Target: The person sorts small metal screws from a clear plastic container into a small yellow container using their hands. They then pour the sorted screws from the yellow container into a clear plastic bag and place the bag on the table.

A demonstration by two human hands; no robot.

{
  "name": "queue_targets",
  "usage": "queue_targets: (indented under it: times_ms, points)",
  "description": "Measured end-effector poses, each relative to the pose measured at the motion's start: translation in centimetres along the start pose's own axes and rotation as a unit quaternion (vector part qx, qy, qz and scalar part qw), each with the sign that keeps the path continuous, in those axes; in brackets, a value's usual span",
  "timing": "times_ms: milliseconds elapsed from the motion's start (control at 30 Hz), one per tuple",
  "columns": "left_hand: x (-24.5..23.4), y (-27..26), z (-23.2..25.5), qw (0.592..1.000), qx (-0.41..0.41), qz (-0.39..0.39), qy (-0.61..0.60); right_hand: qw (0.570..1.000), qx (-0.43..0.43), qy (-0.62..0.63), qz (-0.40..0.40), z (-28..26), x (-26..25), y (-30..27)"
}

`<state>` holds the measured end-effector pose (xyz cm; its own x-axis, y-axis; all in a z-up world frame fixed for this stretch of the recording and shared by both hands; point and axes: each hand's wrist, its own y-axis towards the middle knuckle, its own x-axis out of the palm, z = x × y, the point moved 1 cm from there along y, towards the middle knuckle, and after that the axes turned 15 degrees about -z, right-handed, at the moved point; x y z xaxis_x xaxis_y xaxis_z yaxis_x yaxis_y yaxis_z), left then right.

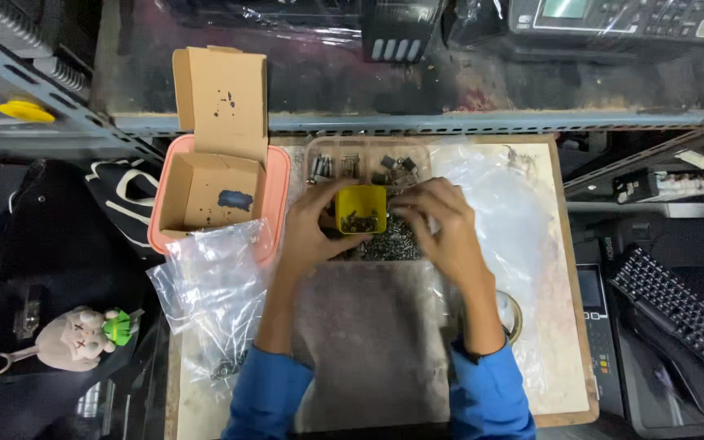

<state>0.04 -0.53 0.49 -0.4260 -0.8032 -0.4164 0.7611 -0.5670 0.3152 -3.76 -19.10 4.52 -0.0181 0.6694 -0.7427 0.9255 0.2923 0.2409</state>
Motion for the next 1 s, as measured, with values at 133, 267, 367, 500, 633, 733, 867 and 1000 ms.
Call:
queue_targets:
  times_ms: [133,267,367,500,633,733,867,1000]
  points:
    - [0.1,0.2,-0.3,1.000,-0.003,0.002,-0.002,0.998,-0.007,0.009,-0.065,-1.9,-0.3,0.5]
    - [-0.1,0.3,-0.2,1.000,0.000,-0.002,0.008,0.994,0.024,-0.014,-0.108,-1.3,-1.6,0.4]
    - [0.1,-0.1,0.0,1.000,0.000,-0.004,0.004,0.981,0.056,-0.028,-0.184,-1.0,-1.9,0.0]
    - [0.1,0.2,0.2,1.000,-0.004,-0.002,-0.006,0.973,0.038,-0.035,-0.225,-0.3,-0.7,0.2]
    - [-0.1,0.2,0.3,1.000,-0.013,-0.002,-0.010,0.969,0.070,-0.072,-0.225,-0.4,-0.1,0.6]
    - [0.0,-0.1,0.1,1.000,-0.018,-0.002,0.001,0.973,0.059,-0.037,-0.222,-1.0,-0.9,0.7]
    - [0.1,-0.1,-0.2,1.000,-0.012,0.006,0.003,0.975,0.091,0.022,-0.202,1.1,-0.9,-0.2]
    - [-0.1,0.0,0.4,1.000,-0.010,0.000,-0.002,0.966,0.099,0.011,-0.237,0.1,-1.2,-0.1]
